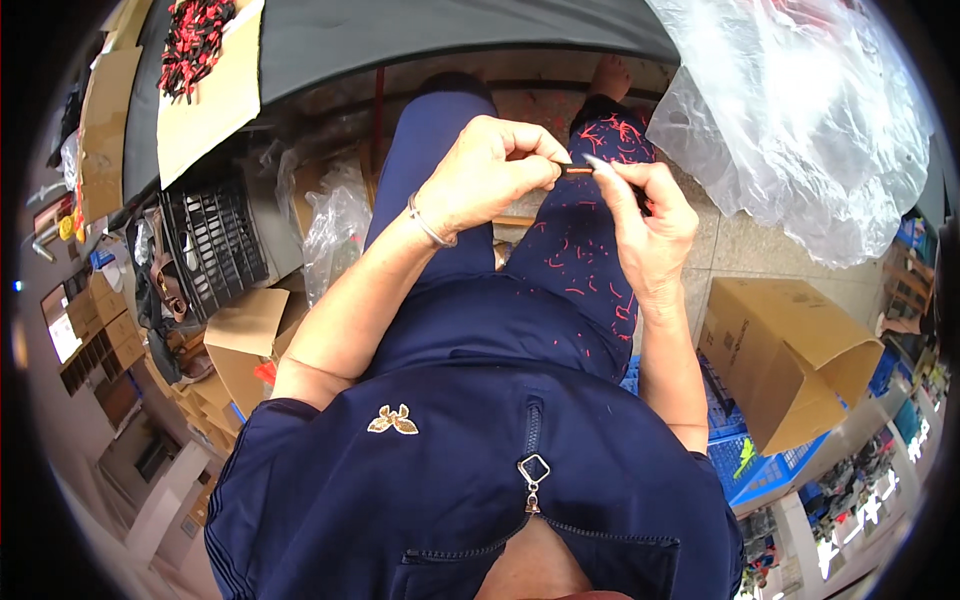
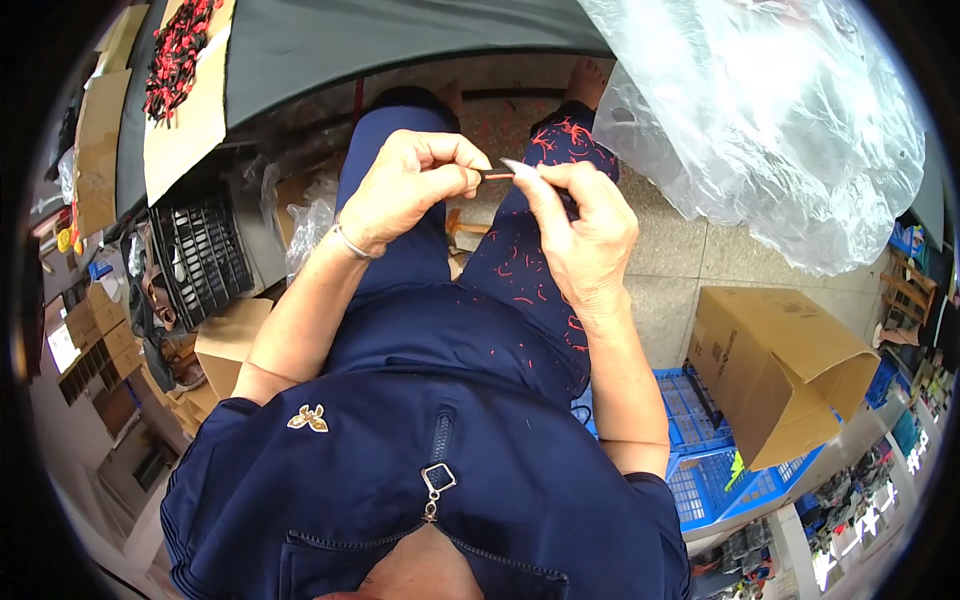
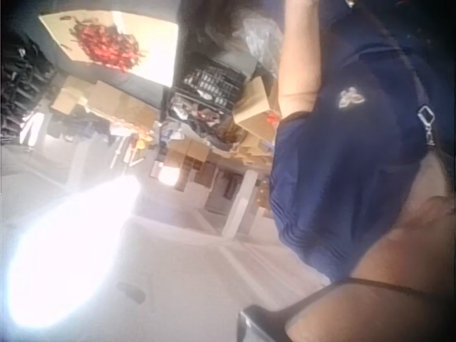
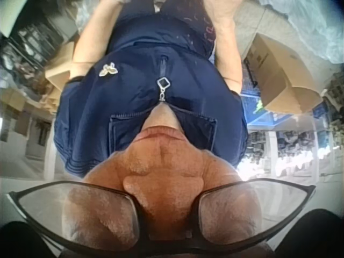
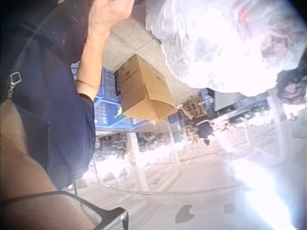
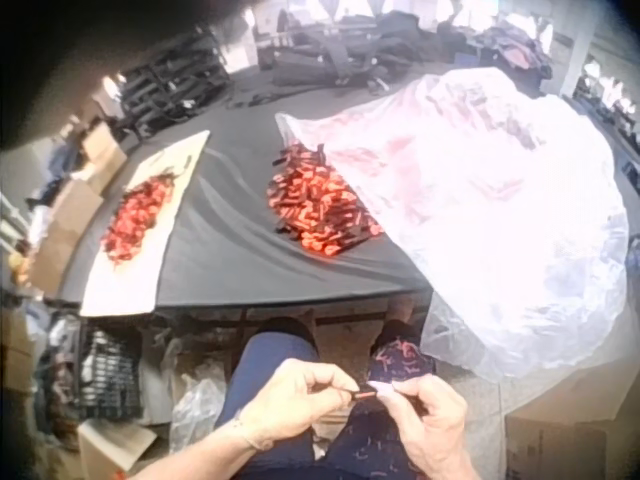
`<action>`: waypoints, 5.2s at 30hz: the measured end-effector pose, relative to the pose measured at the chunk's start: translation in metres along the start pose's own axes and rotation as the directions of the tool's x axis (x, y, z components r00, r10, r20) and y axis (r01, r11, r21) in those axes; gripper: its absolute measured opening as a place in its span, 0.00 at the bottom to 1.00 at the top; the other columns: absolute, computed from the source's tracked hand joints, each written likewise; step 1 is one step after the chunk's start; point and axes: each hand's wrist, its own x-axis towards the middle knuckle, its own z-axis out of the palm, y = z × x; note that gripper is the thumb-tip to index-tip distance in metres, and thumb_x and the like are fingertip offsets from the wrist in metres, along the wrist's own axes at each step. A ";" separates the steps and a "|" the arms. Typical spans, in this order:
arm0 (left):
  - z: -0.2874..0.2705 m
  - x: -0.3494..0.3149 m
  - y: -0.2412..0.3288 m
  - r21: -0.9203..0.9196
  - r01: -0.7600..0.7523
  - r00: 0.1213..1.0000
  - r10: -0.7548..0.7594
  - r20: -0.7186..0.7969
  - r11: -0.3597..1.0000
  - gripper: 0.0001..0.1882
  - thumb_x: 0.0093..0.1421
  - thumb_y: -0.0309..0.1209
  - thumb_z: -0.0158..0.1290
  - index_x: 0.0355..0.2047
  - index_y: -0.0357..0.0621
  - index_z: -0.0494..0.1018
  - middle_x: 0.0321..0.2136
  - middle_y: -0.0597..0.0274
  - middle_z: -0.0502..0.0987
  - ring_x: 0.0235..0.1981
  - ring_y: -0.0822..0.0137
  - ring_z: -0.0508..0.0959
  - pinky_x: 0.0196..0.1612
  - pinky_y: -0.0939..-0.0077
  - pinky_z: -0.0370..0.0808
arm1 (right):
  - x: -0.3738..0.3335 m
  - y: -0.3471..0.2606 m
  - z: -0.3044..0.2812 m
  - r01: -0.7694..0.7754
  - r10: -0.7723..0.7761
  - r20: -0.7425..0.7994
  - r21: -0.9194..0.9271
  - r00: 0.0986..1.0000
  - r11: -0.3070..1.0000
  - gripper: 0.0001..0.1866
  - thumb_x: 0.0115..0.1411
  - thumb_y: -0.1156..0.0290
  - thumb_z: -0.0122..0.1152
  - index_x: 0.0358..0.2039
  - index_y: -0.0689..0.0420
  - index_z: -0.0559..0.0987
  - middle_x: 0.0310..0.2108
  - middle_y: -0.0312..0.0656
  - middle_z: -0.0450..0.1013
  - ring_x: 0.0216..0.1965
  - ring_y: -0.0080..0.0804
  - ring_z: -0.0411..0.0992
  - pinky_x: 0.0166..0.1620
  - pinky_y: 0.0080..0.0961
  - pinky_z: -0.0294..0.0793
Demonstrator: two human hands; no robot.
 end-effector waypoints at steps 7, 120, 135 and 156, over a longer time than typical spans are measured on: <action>0.018 -0.013 0.000 0.697 -0.486 0.764 0.643 0.046 0.528 0.09 0.45 0.20 0.55 0.30 0.39 0.77 0.22 0.61 0.76 0.19 0.68 0.73 0.27 0.79 0.72 | 0.000 -0.013 -0.001 -0.582 0.529 0.271 0.539 0.804 0.609 0.18 0.53 0.77 0.66 0.43 0.63 0.71 0.27 0.38 0.75 0.27 0.17 0.72 0.31 0.12 0.70; -0.012 -0.007 0.036 0.072 -0.201 0.948 0.212 -0.239 0.977 0.08 0.56 0.25 0.53 0.34 0.34 0.75 0.27 0.64 0.77 0.28 0.78 0.77 0.30 0.86 0.74 | 0.022 -0.033 0.022 0.144 -0.174 -0.186 -0.161 0.967 0.976 0.12 0.48 0.68 0.70 0.29 0.59 0.77 0.22 0.41 0.74 0.22 0.33 0.72 0.26 0.25 0.70; -0.023 -0.001 0.030 0.153 -0.186 0.965 0.210 -0.160 0.971 0.06 0.54 0.25 0.54 0.32 0.34 0.75 0.22 0.68 0.75 0.23 0.82 0.72 0.28 0.88 0.70 | 0.031 -0.024 0.015 0.407 -0.466 -0.125 -0.325 0.876 0.853 0.14 0.44 0.67 0.72 0.29 0.58 0.77 0.21 0.36 0.73 0.20 0.30 0.69 0.24 0.24 0.69; -0.024 0.011 0.022 -0.018 -0.096 0.991 0.094 -0.094 0.995 0.06 0.54 0.27 0.55 0.31 0.38 0.75 0.23 0.67 0.76 0.25 0.81 0.73 0.29 0.87 0.70 | 0.031 -0.016 0.014 0.358 -0.402 -0.056 -0.356 0.914 0.863 0.13 0.45 0.66 0.71 0.29 0.56 0.78 0.22 0.35 0.73 0.21 0.30 0.69 0.24 0.25 0.68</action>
